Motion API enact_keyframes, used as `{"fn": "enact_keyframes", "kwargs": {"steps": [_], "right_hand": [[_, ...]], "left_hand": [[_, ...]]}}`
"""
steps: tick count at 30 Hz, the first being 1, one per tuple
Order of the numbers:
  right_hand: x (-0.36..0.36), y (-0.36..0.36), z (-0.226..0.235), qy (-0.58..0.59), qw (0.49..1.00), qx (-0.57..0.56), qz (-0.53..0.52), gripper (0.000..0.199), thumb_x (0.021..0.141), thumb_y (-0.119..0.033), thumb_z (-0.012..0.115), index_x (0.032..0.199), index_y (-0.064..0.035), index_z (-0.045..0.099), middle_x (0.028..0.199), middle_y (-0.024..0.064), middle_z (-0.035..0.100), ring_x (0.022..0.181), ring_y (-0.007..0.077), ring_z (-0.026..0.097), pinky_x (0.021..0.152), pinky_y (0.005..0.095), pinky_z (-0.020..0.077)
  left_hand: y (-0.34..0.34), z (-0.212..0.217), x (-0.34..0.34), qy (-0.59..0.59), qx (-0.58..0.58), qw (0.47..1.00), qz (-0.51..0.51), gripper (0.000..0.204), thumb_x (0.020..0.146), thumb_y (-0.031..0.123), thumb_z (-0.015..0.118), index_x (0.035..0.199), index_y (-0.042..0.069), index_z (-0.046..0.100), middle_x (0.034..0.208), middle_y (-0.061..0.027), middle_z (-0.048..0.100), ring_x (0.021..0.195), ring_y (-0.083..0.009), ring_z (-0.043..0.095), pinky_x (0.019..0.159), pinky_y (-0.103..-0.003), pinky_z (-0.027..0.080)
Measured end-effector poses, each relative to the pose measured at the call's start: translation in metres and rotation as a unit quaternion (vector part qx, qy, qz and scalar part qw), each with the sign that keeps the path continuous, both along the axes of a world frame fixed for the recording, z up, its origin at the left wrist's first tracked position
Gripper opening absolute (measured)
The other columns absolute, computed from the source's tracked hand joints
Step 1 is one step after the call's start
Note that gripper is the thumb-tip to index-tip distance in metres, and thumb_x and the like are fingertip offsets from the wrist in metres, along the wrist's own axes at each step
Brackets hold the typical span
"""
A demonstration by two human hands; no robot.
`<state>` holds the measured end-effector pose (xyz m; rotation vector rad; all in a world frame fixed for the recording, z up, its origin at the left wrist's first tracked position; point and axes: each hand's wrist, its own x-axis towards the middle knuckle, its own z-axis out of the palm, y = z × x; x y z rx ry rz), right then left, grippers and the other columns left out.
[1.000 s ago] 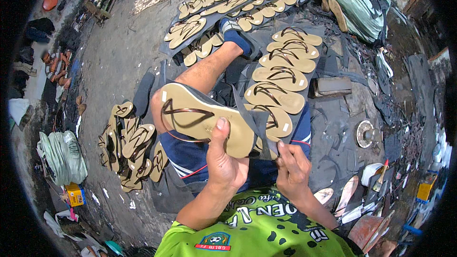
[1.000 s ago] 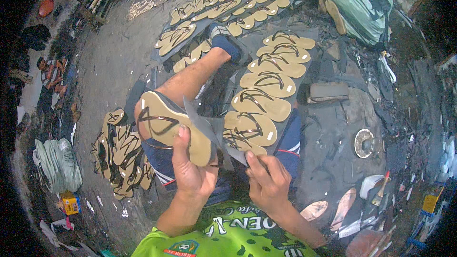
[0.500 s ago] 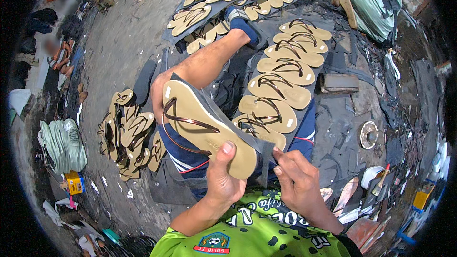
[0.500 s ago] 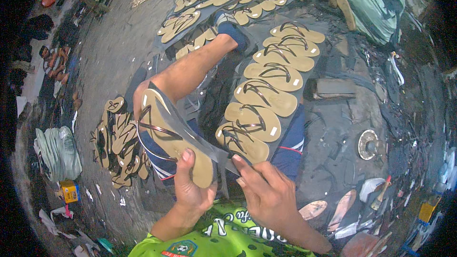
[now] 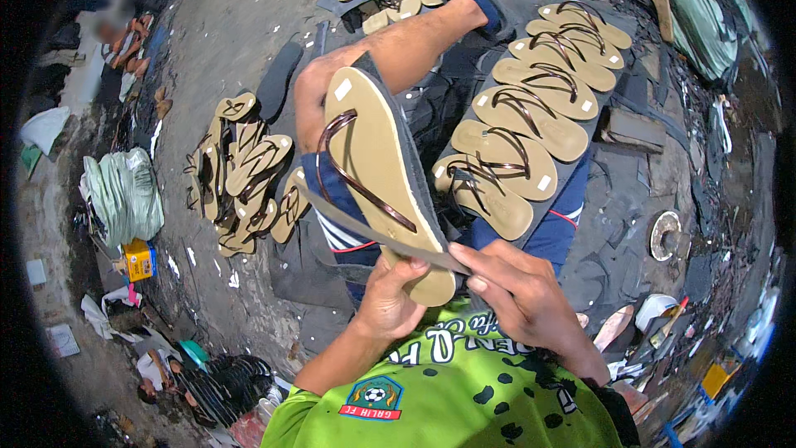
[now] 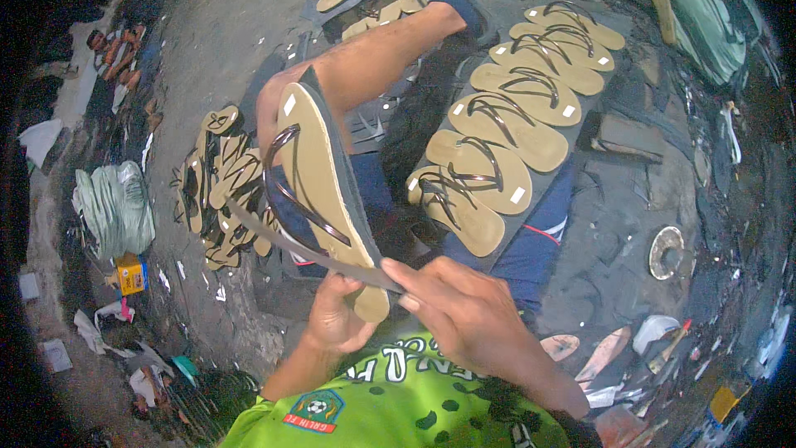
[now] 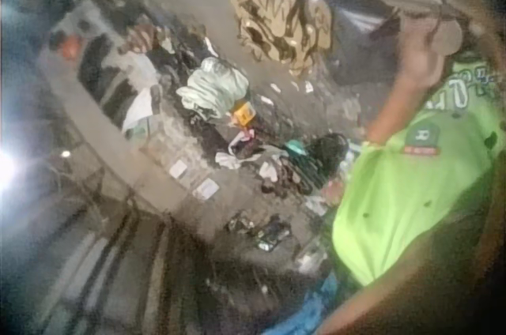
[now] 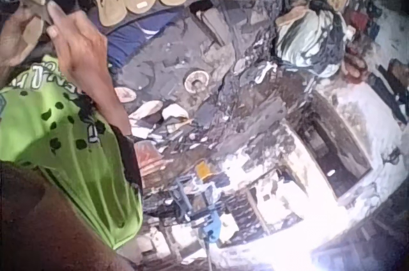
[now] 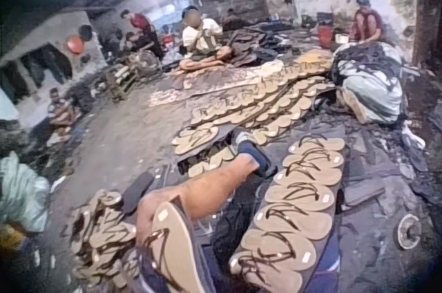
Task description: The person sits on the ground and uses a knife to trim the edges of a flip-flop sole. They repeatedly scrape and smooth the sole's perimeter, turning the flip-flop to access different sides. Piles of similar flip-flops are visible nearby.
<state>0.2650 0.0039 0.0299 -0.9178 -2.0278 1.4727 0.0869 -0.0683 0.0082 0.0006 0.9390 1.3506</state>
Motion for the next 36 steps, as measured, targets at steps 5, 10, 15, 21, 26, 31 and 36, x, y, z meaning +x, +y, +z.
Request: {"fn": "enact_keyframes", "kwargs": {"steps": [5, 10, 15, 21, 26, 31, 36], "right_hand": [[0.033, -0.026, -0.027, -0.028, 0.998, 0.032, -0.04, 0.043, 0.081, -0.005, 0.062, 0.124, -0.0067, 0.059, 0.083, 0.0118, 0.061, 0.067, 0.0268, 0.06, 0.06, 0.0369, 0.049], [0.019, -0.017, -0.035, -0.049, 0.994, 0.071, -0.066, 0.046, 0.079, -0.004, 0.065, 0.124, -0.0097, 0.059, 0.082, 0.0106, 0.059, 0.07, 0.0284, 0.059, 0.063, 0.0368, 0.0482], [-0.026, 0.003, -0.04, -0.048, 0.965, 0.201, -0.164, 0.049, 0.078, -0.006, 0.068, 0.125, -0.0138, 0.059, 0.082, 0.0092, 0.056, 0.071, 0.0286, 0.058, 0.064, 0.0379, 0.0468], [-0.063, 0.044, -0.031, -0.024, 0.963, 0.208, -0.168, 0.052, 0.081, -0.01, 0.067, 0.13, -0.0168, 0.055, 0.083, 0.0095, 0.055, 0.072, 0.028, 0.059, 0.063, 0.0393, 0.0468], [-0.082, 0.076, -0.025, 0.003, 0.959, 0.212, -0.186, 0.043, 0.086, -0.009, 0.06, 0.129, -0.0124, 0.055, 0.08, 0.0106, 0.055, 0.072, 0.0265, 0.059, 0.064, 0.0386, 0.0466], [-0.07, 0.101, -0.007, 0.127, 0.977, -0.097, -0.141, 0.037, 0.093, -0.023, 0.056, 0.122, -0.0002, 0.054, 0.087, 0.0091, 0.06, 0.078, 0.0157, 0.058, 0.069, 0.0344, 0.0468], [-0.07, 0.037, -0.001, 0.226, 0.927, -0.238, -0.182, 0.033, 0.085, -0.012, 0.069, 0.11, 0.0041, 0.056, 0.096, 0.0082, 0.065, 0.087, 0.0116, 0.06, 0.079, 0.0275, 0.0486]], "left_hand": [[-0.005, 0.003, 0.0, -0.032, -0.004, 0.999, 0.042, 0.037, 0.086, 0.043, 0.064, 0.106, 0.012, 0.058, 0.09, -0.0032, 0.063, 0.08, -0.0151, 0.062, 0.067, -0.027, 0.053], [-0.01, -0.003, 0.005, -0.025, 0.016, 1.0, 0.002, 0.037, 0.086, 0.041, 0.064, 0.107, 0.011, 0.057, 0.091, -0.0048, 0.061, 0.078, -0.0145, 0.06, 0.061, -0.026, 0.051], [0.001, 0.015, 0.012, 0.003, 0.015, 1.0, 0.01, 0.041, 0.084, 0.038, 0.066, 0.11, 0.009, 0.055, 0.093, -0.0059, 0.06, 0.082, -0.0168, 0.06, 0.065, -0.027, 0.051], [0.0, 0.01, 0.016, -0.001, 0.017, 1.0, 0.012, 0.039, 0.083, 0.035, 0.067, 0.112, 0.012, 0.054, 0.094, -0.005, 0.061, 0.078, -0.0185, 0.061, 0.065, -0.03, 0.054], [-0.02, -0.003, 0.012, 0.001, 0.013, 1.0, -0.014, 0.051, 0.08, 0.03, 0.069, 0.122, 0.01, 0.048, 0.1, -0.005, 0.059, 0.084, -0.0163, 0.06, 0.071, -0.031, 0.053], [-0.033, 0.002, -0.01, 0.121, -0.042, 0.98, -0.155, 0.055, 0.073, 0.02, 0.072, 0.119, 0.003, 0.049, 0.102, -0.0062, 0.06, 0.091, -0.0158, 0.06, 0.083, -0.031, 0.05], [-0.031, 0.002, -0.014, 0.306, 0.018, 0.934, -0.182, 0.069, 0.076, 0.032, 0.072, 0.13, 0.002, 0.041, 0.116, -0.011, 0.058, 0.105, -0.0204, 0.059, 0.092, -0.034, 0.047]]}}
